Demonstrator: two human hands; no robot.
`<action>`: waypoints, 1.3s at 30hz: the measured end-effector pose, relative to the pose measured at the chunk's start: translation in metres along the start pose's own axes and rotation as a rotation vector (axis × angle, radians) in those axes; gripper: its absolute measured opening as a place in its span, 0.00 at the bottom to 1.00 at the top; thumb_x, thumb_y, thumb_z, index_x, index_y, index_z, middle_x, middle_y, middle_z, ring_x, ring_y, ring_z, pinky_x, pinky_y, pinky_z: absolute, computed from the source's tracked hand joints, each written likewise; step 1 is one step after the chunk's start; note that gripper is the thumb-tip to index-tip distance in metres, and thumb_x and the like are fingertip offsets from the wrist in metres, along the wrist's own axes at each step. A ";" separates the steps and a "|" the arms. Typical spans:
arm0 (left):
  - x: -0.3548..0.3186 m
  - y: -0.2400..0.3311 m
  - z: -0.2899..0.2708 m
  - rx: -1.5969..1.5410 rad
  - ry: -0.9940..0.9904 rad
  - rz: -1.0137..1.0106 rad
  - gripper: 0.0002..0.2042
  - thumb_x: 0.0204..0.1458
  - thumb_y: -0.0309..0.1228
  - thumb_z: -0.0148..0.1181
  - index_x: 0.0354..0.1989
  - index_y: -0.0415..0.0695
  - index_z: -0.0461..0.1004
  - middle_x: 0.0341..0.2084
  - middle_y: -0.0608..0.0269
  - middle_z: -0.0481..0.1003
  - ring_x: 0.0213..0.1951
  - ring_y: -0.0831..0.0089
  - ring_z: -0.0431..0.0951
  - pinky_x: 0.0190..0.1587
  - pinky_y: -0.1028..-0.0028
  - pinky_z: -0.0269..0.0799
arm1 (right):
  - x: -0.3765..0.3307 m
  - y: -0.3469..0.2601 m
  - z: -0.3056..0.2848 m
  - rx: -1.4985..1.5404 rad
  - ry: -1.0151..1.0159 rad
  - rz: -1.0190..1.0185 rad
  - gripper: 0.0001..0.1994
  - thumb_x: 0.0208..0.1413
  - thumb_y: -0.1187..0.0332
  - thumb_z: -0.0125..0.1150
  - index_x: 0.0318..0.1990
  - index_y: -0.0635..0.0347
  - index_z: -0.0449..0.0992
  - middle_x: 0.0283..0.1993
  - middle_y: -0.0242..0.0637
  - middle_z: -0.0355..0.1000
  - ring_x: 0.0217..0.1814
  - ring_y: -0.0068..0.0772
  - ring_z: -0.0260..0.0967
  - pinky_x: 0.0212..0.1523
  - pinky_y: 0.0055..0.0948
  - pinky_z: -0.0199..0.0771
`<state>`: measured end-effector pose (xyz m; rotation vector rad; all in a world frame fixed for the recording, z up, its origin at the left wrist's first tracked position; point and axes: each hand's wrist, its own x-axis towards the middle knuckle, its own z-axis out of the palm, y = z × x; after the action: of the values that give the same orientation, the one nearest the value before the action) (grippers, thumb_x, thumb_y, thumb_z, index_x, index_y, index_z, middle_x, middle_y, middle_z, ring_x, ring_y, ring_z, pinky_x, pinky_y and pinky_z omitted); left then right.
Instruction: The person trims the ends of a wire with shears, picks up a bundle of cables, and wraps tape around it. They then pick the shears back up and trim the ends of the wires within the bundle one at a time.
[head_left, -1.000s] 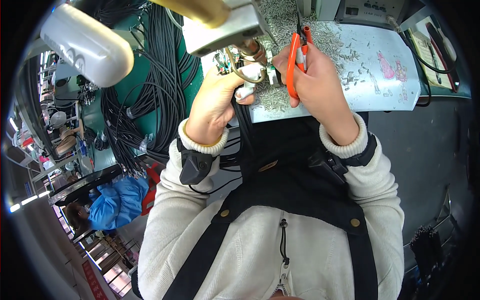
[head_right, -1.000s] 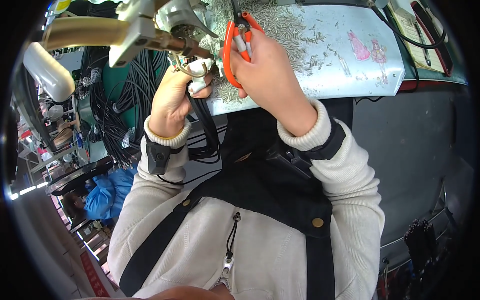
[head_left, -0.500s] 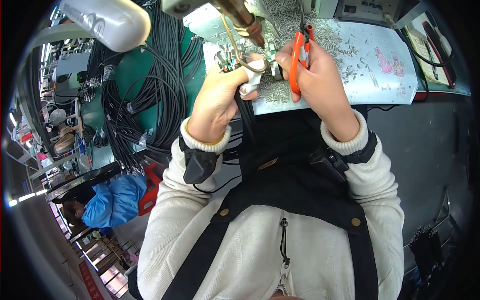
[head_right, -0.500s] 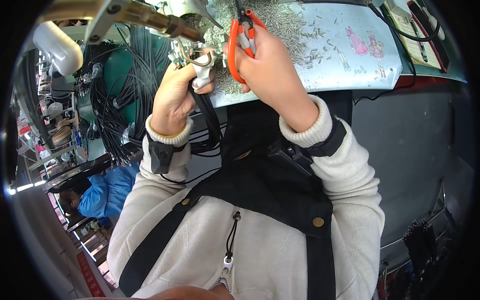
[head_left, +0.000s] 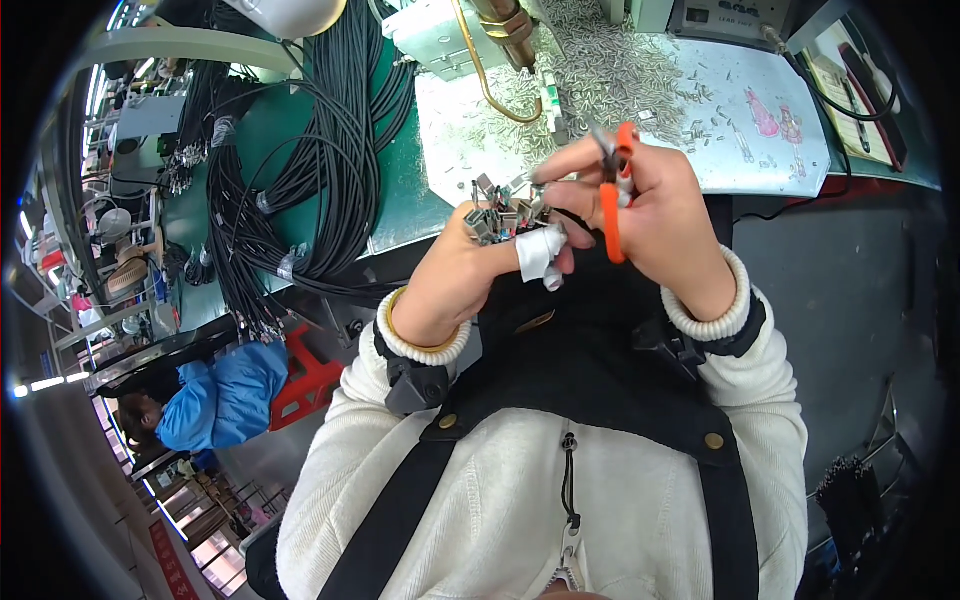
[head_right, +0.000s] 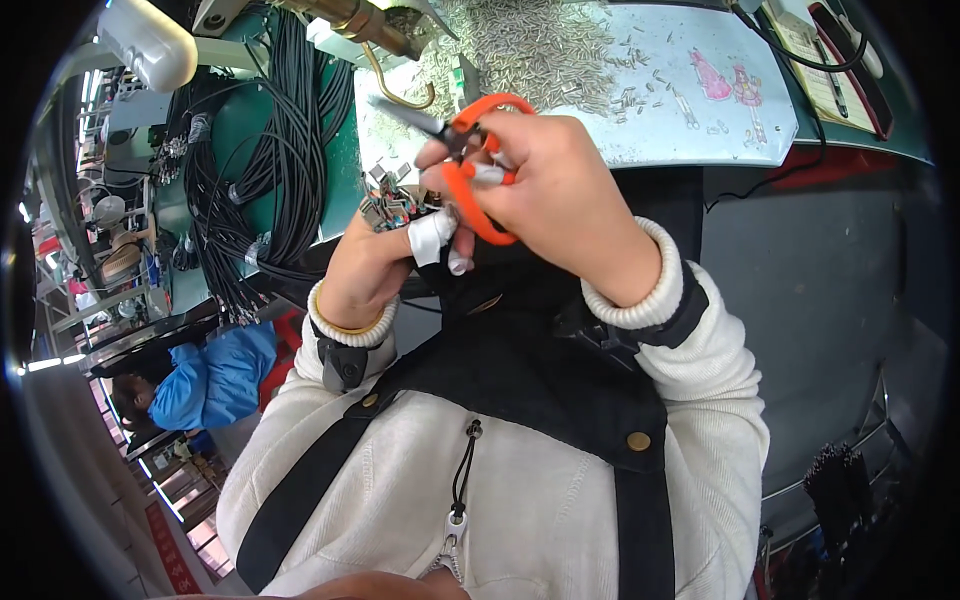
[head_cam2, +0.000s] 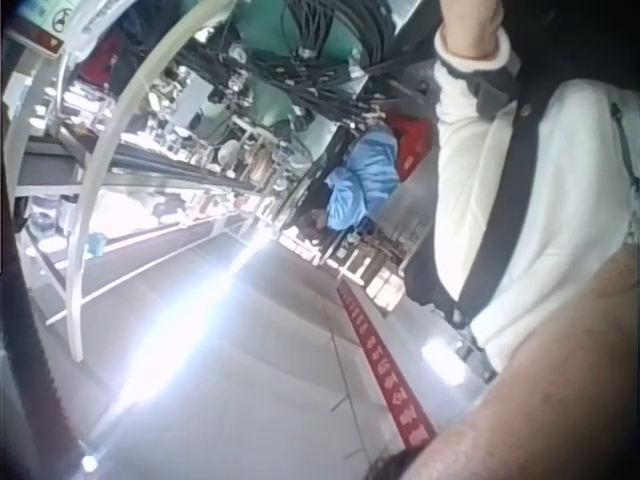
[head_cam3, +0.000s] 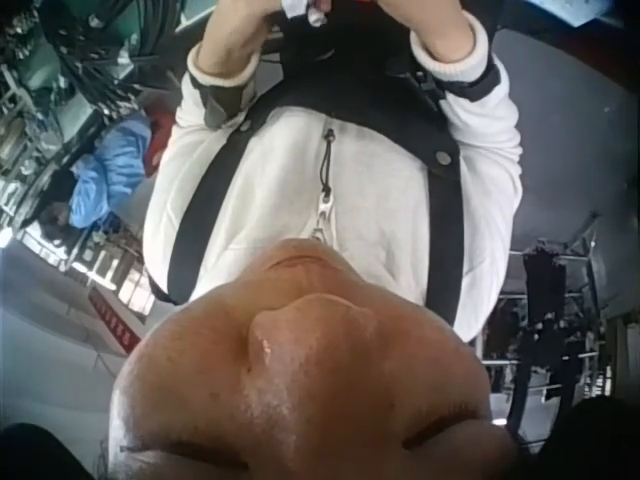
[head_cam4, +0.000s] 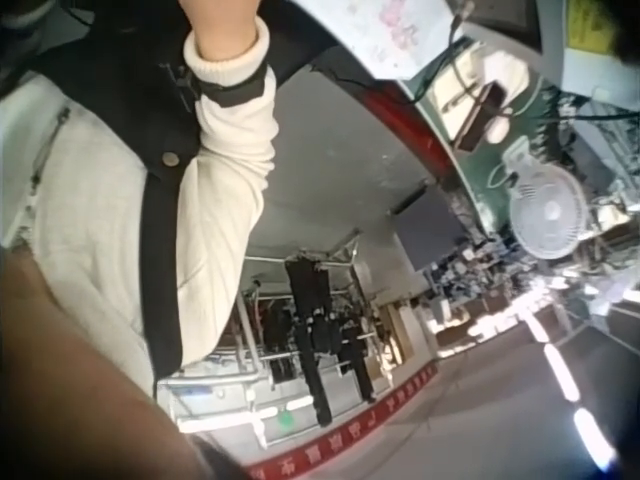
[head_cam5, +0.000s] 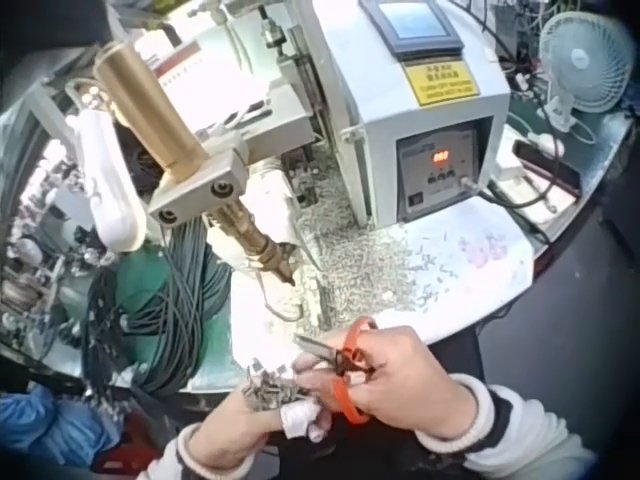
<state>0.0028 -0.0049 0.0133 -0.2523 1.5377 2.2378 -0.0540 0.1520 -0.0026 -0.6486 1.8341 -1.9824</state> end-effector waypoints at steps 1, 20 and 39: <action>-0.001 0.000 0.000 0.000 -0.002 0.001 0.07 0.46 0.24 0.54 0.34 0.36 0.72 0.27 0.60 0.73 0.27 0.75 0.73 0.27 0.79 0.67 | 0.001 0.007 -0.001 -0.042 0.056 -0.066 0.04 0.46 0.78 0.58 0.25 0.66 0.69 0.18 0.28 0.64 0.17 0.14 0.59 0.16 0.14 0.56; -0.005 0.005 -0.002 1.006 0.116 0.698 0.13 0.32 0.12 0.54 0.30 0.39 0.72 0.23 0.59 0.70 0.27 0.67 0.73 0.30 0.78 0.66 | -0.007 0.002 -0.008 0.502 -0.308 0.518 0.16 0.56 0.60 0.46 0.24 0.63 0.64 0.11 0.27 0.56 0.09 0.14 0.53 0.11 0.13 0.51; 0.001 0.001 -0.008 0.965 0.067 0.712 0.04 0.45 0.21 0.54 0.31 0.38 0.70 0.25 0.65 0.70 0.26 0.79 0.71 0.24 0.79 0.66 | -0.015 0.003 -0.003 0.414 -0.160 0.379 0.11 0.54 0.65 0.50 0.25 0.63 0.68 0.16 0.32 0.63 0.15 0.18 0.60 0.15 0.15 0.56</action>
<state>0.0004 -0.0126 0.0105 0.5887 2.8292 1.5783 -0.0434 0.1623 -0.0066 -0.2960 1.2823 -1.9018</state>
